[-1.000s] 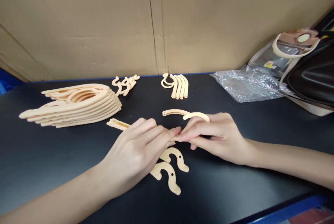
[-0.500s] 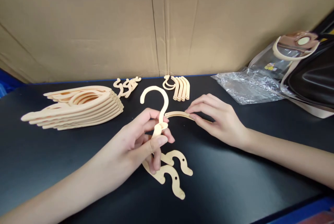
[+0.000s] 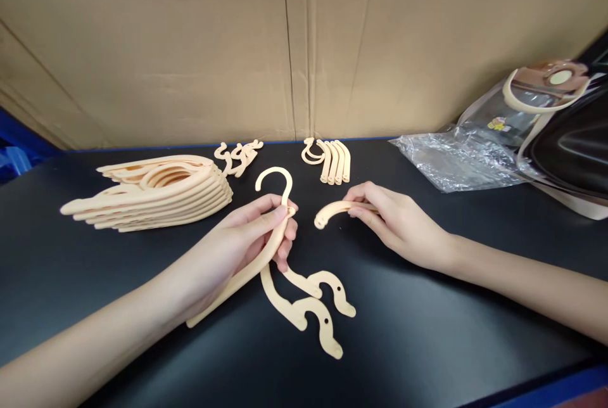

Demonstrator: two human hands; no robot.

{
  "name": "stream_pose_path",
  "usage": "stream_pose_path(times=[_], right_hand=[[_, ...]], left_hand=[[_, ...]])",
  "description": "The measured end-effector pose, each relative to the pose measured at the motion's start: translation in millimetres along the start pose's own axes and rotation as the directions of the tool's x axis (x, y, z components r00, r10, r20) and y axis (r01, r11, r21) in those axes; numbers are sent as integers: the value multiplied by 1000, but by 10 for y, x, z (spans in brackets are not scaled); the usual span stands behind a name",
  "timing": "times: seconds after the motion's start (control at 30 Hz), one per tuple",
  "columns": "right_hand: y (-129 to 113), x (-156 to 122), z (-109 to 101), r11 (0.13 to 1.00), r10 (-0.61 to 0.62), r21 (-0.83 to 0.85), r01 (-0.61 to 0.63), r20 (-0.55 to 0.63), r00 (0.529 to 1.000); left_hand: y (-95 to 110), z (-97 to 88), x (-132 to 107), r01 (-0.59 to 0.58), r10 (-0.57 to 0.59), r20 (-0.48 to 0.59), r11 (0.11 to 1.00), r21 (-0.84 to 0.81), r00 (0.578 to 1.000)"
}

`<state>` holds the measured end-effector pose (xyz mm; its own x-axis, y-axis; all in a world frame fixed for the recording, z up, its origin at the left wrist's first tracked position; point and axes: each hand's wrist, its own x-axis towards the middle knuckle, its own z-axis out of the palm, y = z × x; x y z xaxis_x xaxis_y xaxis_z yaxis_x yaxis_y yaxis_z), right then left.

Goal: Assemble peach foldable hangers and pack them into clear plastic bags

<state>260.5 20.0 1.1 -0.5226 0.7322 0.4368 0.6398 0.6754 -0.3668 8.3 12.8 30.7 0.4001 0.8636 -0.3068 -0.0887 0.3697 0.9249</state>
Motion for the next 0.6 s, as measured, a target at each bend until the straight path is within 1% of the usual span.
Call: stream_pose_path(times=[0.1,0.2,0.27,0.37,0.47,0.6], right_hand=[[-14,-25,12,992,-108,60,108,-5,994],[-18,-47,20,981,-187,47,190,-62,980],[-16,-53,21,981,-188,33,191,-72,979],[-5,-55,19,984,-167,52,169,-35,985],[2,-52,18,979,-194,58,195,-28,981],[-17,-38,8,979,-199,-36,199,2,980]], left_hand=[[2,-20,8,-2,2,15,1000,17,1000],[-2,-41,16,14,-15,15,999,47,1000],[-2,-45,19,25,-26,17,998,64,1000],[4,-38,18,33,-35,34,997,63,999],[7,-40,15,52,-56,59,996,74,997],[10,-51,10,73,-79,66,994,87,995]])
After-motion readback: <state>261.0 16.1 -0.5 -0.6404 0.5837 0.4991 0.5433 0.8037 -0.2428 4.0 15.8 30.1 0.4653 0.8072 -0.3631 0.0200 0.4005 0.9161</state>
